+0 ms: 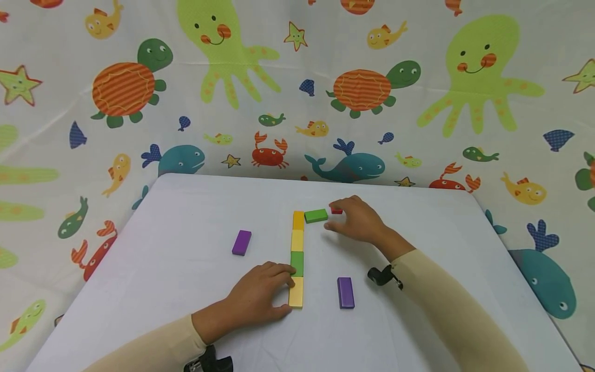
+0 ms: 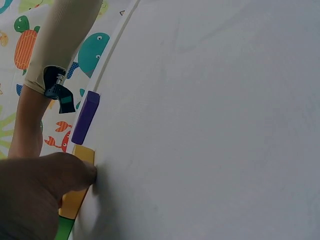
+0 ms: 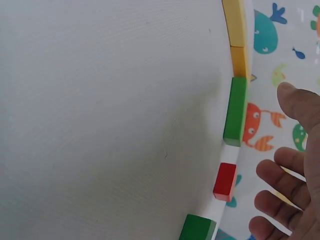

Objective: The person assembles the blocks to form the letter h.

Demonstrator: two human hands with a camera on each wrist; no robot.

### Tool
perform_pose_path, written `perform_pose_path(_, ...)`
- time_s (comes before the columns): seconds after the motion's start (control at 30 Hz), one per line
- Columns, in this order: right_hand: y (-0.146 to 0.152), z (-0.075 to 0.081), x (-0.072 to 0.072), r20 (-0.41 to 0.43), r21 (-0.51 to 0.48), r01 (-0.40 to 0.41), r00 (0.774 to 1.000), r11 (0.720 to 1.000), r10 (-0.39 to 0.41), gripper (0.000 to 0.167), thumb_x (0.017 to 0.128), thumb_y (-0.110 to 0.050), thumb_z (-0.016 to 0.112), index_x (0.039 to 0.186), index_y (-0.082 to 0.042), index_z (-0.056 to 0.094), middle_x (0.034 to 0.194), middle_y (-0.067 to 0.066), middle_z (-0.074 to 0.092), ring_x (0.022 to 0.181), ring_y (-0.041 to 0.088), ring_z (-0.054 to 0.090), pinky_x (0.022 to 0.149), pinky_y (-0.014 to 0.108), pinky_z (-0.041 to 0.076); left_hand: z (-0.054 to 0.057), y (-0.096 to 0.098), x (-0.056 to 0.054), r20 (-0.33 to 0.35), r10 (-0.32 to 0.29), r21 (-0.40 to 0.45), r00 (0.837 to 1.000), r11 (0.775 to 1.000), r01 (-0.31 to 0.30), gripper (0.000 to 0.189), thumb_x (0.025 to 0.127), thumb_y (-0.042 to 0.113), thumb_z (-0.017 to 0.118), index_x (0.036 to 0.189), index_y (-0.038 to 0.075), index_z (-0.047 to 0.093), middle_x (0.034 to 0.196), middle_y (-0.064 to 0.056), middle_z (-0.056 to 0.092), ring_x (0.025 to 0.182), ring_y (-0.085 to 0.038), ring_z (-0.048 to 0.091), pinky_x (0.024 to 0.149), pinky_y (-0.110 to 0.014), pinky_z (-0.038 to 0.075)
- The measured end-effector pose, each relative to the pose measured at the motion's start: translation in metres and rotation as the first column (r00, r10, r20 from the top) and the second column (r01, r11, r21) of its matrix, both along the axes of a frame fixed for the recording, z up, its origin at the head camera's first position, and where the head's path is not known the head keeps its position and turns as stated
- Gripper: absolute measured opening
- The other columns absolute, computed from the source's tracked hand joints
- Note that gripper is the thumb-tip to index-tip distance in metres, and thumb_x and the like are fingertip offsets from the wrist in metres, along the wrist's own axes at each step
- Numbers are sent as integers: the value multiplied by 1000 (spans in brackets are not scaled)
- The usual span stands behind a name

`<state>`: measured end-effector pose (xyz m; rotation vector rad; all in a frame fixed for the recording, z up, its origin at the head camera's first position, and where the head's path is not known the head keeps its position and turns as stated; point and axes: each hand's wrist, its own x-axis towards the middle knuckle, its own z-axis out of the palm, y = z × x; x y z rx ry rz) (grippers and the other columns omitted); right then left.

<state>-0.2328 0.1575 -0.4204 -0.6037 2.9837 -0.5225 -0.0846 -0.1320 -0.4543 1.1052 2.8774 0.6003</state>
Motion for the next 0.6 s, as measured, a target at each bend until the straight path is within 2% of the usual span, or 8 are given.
perform_pose_path(0.33, -9, -2, -6, 73, -4, 9, 997, 1000, -9, 65, 86, -51, 80, 139, -16, 65, 117, 2, 69, 110, 21, 55, 91, 44, 55, -1, 0, 0, -12, 2, 3, 1000, 1000, -2, 40, 80, 42, 86, 110, 23, 68, 136, 6, 61, 123, -16, 56, 98, -39, 50)
perform_pose_path(0.6, -13, -4, -8, 71, 6, -21, 997, 1000, 21, 63, 86, -49, 80, 137, -15, 66, 119, 1, 70, 110, 20, 55, 93, 40, 54, -1, -1, 0, -23, -4, 5, 1000, 1000, 4, 38, 80, 41, 85, 109, 23, 68, 135, 6, 61, 123, -15, 56, 97, -38, 51)
